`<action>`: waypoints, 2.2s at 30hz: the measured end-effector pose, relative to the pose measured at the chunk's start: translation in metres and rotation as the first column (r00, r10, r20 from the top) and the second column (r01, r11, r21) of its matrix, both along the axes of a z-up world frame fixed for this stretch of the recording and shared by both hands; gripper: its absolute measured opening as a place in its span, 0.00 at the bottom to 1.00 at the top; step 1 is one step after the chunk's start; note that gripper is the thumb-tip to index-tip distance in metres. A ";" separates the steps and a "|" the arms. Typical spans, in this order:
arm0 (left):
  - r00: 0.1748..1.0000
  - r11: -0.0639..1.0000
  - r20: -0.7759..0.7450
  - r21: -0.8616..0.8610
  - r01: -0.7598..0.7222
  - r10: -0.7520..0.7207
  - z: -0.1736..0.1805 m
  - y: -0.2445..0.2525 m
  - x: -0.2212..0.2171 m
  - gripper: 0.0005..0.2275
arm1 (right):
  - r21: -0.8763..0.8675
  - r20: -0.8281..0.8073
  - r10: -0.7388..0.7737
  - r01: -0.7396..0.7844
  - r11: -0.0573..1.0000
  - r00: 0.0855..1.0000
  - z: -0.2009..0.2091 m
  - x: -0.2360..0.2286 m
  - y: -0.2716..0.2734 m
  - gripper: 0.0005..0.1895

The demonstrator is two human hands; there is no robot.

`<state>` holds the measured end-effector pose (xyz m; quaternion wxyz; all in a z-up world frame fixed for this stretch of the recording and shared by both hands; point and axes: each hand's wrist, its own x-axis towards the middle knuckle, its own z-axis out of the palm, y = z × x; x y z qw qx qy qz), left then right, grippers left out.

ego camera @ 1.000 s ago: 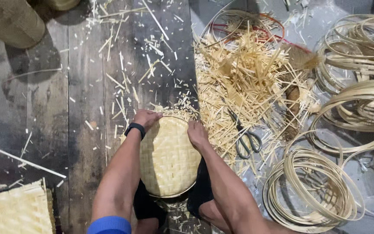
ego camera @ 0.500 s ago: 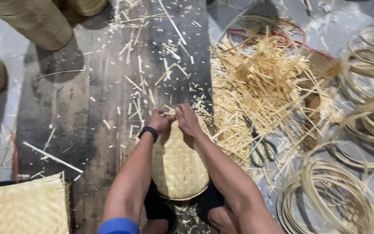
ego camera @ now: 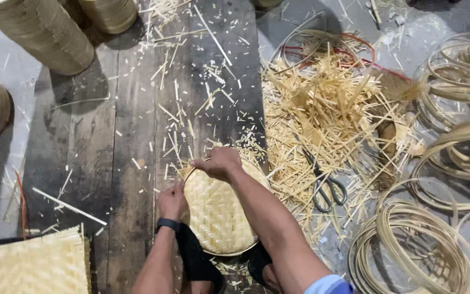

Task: The person sits on the floor and repeatedly trims the edges of woven bamboo mats using shears. They place a circular bamboo frame onto a mat, position a wooden block on top, and cut the excess material flush with the frame. The person then removes the block and frame, sets the finished piece aside, and repeats the process with a new mat.

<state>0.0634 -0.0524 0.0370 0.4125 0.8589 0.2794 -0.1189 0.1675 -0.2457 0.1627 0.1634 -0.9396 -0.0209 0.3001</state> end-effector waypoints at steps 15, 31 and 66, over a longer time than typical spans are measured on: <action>0.998 0.992 0.051 0.119 -0.044 0.038 -0.043 0.005 -0.027 0.31 | 0.035 0.397 0.426 -0.477 0.878 0.813 -0.013 -0.212 0.004 0.44; 0.975 0.998 -0.215 -0.010 0.054 -0.055 -0.071 0.032 0.005 0.34 | -0.121 0.652 0.374 -0.396 0.910 0.660 -0.061 -0.256 0.006 0.43; 0.917 0.899 -0.142 -0.190 -0.394 0.372 -0.015 -0.012 0.022 0.21 | 0.484 -0.125 -0.539 0.525 0.700 0.833 -0.104 -0.191 -0.170 0.16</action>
